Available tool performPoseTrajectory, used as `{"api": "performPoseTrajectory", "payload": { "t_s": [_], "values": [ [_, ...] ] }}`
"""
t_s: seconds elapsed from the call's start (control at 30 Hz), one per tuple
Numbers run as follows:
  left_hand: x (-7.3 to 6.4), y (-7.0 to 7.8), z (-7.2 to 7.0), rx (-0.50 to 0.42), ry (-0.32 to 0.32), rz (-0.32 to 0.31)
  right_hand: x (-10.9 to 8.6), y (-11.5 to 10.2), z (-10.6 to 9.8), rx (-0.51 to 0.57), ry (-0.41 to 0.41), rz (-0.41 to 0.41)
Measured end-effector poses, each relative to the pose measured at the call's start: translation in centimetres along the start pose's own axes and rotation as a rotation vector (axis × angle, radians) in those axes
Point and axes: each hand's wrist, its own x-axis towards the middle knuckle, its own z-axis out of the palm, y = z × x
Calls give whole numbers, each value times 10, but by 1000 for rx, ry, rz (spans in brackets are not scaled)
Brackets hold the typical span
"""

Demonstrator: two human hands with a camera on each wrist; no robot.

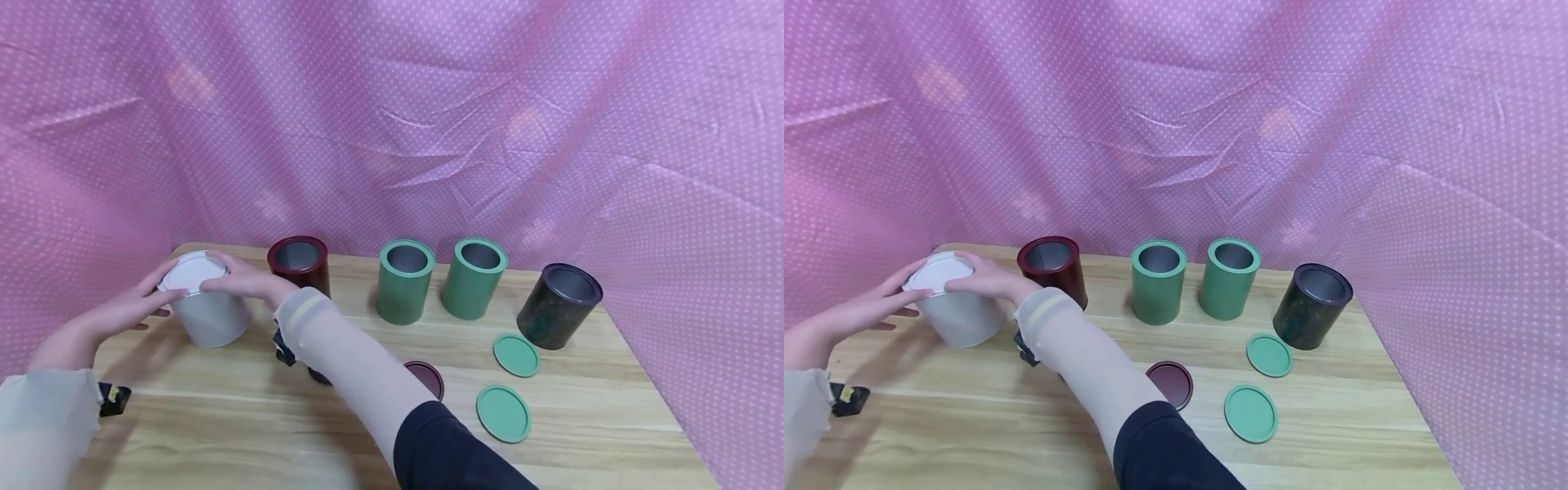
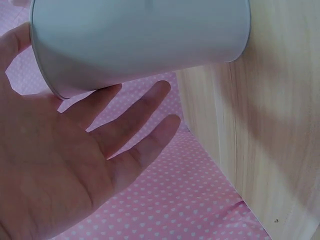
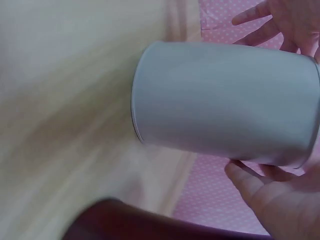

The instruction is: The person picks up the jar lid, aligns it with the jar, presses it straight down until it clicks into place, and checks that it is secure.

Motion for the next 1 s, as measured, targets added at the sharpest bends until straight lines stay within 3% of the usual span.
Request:
{"api": "performPoseTrajectory", "payload": {
  "t_s": [0.27, 0.6, 0.77, 0.87, 1.0],
  "values": [
    [0, -1, -4, 30, 34, 17, -2, -6, -7, -96, -9, 12],
    [-3, 6, -4, 143, 169, -32, -6, -4, -14, -214, 36, -17],
    [-3, 10, -4, 175, 231, 23, -8, -6, -18, -226, 43, -82],
    [-2, 13, -5, 201, 286, 77, -12, -8, -21, -230, 54, -75],
    [-3, 16, -5, 206, 325, 102, -19, -14, -25, -267, 52, -59]
  ]
}}
